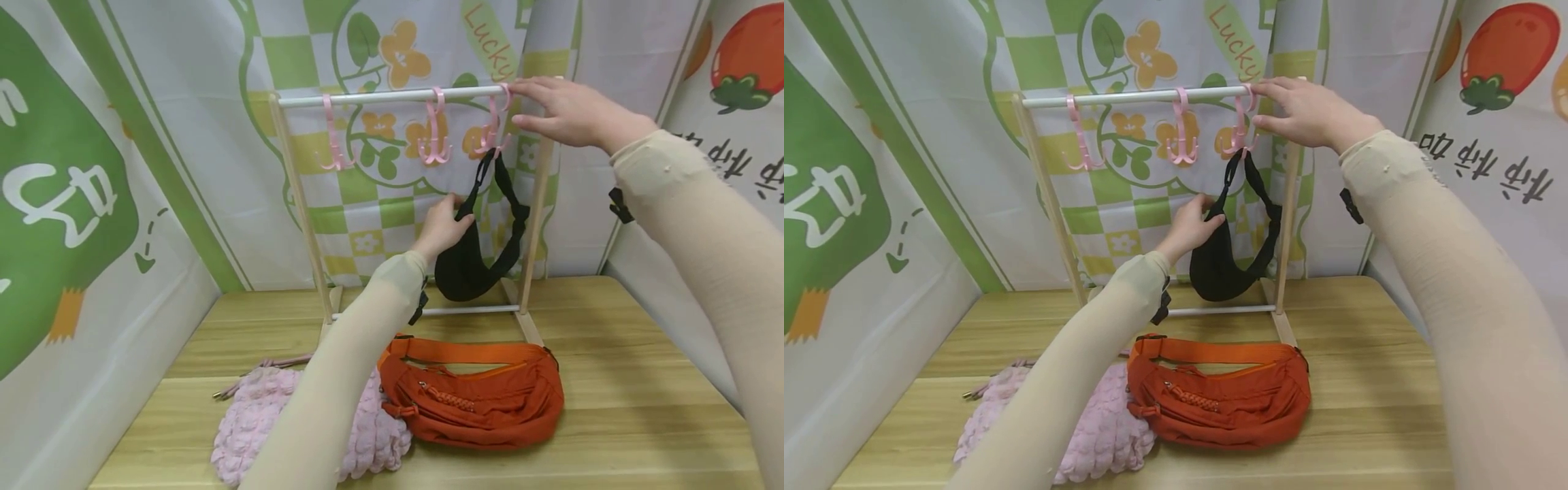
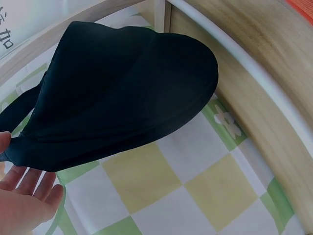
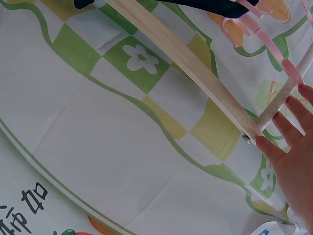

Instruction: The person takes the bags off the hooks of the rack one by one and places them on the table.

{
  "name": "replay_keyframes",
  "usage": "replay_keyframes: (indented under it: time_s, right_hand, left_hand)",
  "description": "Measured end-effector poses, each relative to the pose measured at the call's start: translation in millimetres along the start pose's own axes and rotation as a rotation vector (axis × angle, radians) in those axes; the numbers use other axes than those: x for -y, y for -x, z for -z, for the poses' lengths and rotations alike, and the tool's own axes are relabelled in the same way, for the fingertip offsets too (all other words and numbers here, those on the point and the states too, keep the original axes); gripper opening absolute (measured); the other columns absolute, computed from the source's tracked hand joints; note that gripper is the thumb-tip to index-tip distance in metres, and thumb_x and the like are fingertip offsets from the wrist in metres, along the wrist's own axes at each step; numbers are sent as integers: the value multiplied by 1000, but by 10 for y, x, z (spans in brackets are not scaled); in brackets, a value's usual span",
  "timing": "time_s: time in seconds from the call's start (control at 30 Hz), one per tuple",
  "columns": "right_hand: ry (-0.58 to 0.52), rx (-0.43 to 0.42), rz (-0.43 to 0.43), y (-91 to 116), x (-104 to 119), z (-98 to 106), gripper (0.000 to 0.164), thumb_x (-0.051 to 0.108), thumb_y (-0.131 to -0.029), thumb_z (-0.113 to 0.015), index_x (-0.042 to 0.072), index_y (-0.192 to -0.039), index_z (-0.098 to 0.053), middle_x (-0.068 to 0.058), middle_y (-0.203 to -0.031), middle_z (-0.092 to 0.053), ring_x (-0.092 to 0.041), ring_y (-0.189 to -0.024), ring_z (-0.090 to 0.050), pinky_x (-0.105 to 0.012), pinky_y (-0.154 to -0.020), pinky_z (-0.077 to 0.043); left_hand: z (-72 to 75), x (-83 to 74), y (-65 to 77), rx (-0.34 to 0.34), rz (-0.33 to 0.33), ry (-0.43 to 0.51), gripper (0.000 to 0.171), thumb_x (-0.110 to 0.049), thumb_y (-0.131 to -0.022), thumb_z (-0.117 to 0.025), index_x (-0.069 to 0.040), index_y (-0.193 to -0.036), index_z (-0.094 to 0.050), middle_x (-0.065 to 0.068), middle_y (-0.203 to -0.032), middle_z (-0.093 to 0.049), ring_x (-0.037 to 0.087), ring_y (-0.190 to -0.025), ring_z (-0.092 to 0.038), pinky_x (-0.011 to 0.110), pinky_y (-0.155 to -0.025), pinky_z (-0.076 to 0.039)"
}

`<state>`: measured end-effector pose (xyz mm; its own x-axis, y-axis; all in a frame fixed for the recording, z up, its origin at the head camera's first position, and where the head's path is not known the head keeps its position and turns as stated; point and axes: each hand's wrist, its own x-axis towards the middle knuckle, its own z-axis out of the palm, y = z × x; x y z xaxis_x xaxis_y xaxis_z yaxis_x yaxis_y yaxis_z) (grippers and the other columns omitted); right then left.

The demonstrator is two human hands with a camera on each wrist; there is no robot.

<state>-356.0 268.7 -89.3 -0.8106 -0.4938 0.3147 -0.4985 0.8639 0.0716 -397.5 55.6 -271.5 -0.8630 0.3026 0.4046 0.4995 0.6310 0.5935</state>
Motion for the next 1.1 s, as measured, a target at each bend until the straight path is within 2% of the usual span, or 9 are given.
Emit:
replay_keyframes:
  time_s: [0.43,0.67,0.83,1.1]
  right_hand:
    - [-4,0,-1,-5,9,1,66,51,-100,-32,15,-153,-15,-21,-156,-15,-49,-141,-13,-68,-109,-10]
    - [13,-7,-15,3,9,-15,68,52,-99,-31,13,-152,-16,-24,-155,-16,-48,-141,-14,-66,-110,-13]
    - [9,-5,-13,7,2,-15,67,51,-100,-30,14,-153,-16,-23,-156,-15,-48,-141,-13,-66,-110,-12]
    - [5,-12,-8,1,-11,-18,67,52,-99,-30,14,-153,-16,-23,-156,-15,-49,-140,-13,-67,-110,-12]
  left_hand:
    - [19,-2,17,-5,20,30,31,-26,-94,-58,-7,-116,-49,9,-109,-62,22,-98,-59,31,-84,-49]
    - [46,0,57,-14,31,73,33,-20,-95,-54,-9,-125,-46,12,-119,-60,24,-103,-60,34,-85,-50]
    - [78,8,52,-13,30,89,32,-18,-96,-51,-9,-126,-46,12,-121,-59,24,-104,-58,34,-85,-50]
    - [129,23,12,-65,15,199,31,-13,-94,-50,-5,-123,-48,13,-120,-57,23,-108,-55,33,-92,-46]
